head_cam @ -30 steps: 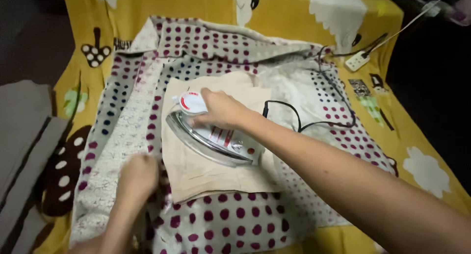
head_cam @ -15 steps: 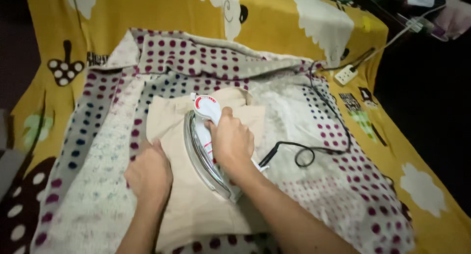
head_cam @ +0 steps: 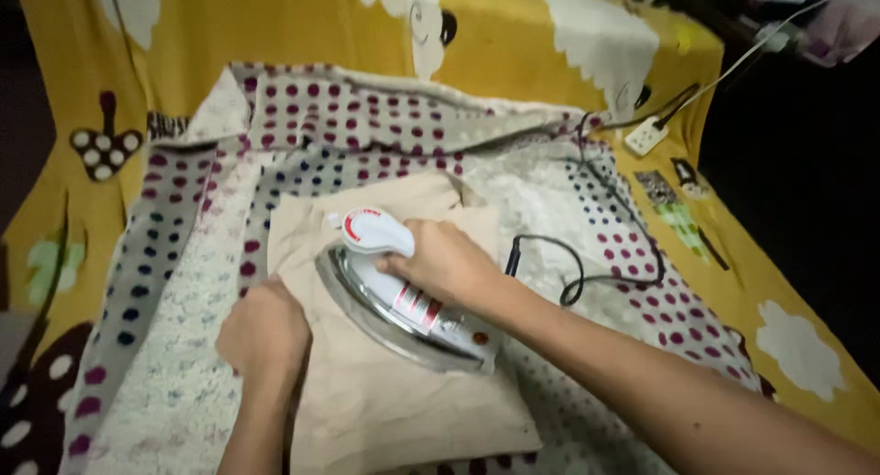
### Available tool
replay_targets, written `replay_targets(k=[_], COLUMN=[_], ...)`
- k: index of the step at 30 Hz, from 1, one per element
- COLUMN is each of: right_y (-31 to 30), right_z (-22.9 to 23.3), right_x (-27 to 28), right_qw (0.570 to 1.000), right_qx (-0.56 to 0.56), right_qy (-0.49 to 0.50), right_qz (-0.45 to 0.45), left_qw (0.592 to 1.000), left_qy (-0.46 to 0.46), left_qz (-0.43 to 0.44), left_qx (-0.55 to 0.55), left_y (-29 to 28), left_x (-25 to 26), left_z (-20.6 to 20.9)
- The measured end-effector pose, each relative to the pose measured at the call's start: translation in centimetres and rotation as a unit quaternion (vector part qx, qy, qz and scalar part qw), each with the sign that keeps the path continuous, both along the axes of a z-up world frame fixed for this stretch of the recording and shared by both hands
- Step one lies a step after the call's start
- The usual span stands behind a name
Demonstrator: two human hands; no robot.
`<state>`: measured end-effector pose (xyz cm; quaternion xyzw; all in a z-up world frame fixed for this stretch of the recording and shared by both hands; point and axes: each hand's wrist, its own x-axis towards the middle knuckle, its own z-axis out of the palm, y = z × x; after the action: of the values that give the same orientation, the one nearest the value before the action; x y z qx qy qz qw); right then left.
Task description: The person irons a pair of beige shorts on a bed using a white electric iron. They repeatedly smooth the fabric, flip the garment, and adjust its position to iron different sections.
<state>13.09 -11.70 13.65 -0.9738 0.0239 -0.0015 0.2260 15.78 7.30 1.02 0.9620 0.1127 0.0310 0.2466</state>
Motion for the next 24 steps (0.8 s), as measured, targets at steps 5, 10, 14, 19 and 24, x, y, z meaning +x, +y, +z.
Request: replay_targets(k=[5, 10, 14, 19, 24], right_y=[1.4, 3.0, 5.5, 3.2, -2.0], right_z=[-1.4, -3.4, -3.5, -1.8, -1.8], right_x=[2.5, 7.4, 8.2, 4.2, -4.2], right_qw=[0.997, 0.997, 0.985, 0.994, 0.997], right_qx=[-0.057, -0.038, -0.037, -0.018, -0.040], right_qy=[-0.054, -0.057, -0.164, -0.111, 0.070], right_qz=[-0.019, -0.045, -0.046, -0.003, 0.006], left_qw=[0.999, 0.999, 1.000, 1.000, 1.000], left_qy=[0.031, 0.048, 0.018, 0.025, -0.001], left_qz=[0.009, 0.007, 0.004, 0.001, 0.001], left_qx=[-0.010, 0.000, 0.013, 0.010, 0.012], left_y=[0.1, 0.2, 0.5, -0.1, 0.3], left_x=[0.7, 1.1, 0.7, 0.8, -0.8], left_z=[-1.1, -0.8, -1.0, -1.3, -2.1])
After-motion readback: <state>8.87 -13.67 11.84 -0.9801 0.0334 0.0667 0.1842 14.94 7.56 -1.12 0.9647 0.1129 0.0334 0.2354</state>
